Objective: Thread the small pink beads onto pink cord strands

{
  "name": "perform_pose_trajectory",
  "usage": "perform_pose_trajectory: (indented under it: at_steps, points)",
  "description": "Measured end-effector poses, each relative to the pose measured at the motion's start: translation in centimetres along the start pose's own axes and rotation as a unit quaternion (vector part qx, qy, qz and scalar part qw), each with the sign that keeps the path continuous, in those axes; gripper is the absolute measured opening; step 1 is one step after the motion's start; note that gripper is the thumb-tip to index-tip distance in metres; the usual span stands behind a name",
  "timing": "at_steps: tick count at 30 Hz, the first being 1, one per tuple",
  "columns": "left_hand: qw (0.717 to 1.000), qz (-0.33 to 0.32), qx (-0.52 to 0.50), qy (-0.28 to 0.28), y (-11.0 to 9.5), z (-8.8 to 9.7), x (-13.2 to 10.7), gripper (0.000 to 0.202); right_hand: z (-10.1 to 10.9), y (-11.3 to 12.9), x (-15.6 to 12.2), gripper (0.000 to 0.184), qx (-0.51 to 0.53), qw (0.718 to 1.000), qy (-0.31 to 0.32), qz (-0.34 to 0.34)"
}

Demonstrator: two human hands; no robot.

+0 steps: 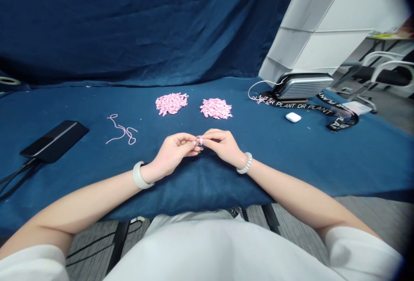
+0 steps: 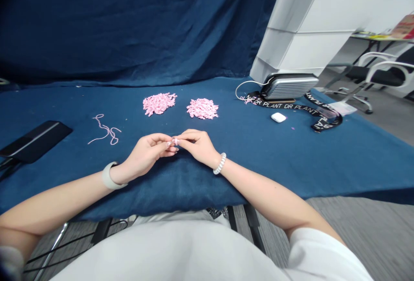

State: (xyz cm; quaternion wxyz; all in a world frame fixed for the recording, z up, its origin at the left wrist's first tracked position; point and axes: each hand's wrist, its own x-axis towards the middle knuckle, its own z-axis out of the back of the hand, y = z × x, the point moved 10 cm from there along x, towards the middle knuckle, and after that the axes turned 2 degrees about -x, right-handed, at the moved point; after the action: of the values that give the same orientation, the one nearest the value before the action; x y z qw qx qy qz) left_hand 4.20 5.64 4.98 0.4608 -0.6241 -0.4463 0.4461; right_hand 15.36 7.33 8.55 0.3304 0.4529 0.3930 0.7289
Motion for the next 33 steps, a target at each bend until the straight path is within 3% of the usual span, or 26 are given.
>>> perform_pose_trajectory:
  at_steps: [13, 22, 33]
  points:
    - [0.997, -0.023, 0.076, 0.0, -0.7, 0.1, 0.0, 0.029, -0.2, 0.3, 0.0, 0.016, 0.009, 1.0, 0.011, 0.014]
    - [0.996, -0.003, 0.083, -0.029, -0.4, 0.8, 0.3, 0.025, 0.5, 0.0, 0.0, 0.017, -0.059, 0.998, -0.006, -0.002]
    - [0.997, 0.018, 0.068, -0.033, 0.3, 1.2, 0.5, 0.02, 0.7, -1.3, -0.1, 0.023, -0.075, 0.995, 0.002, -0.063]
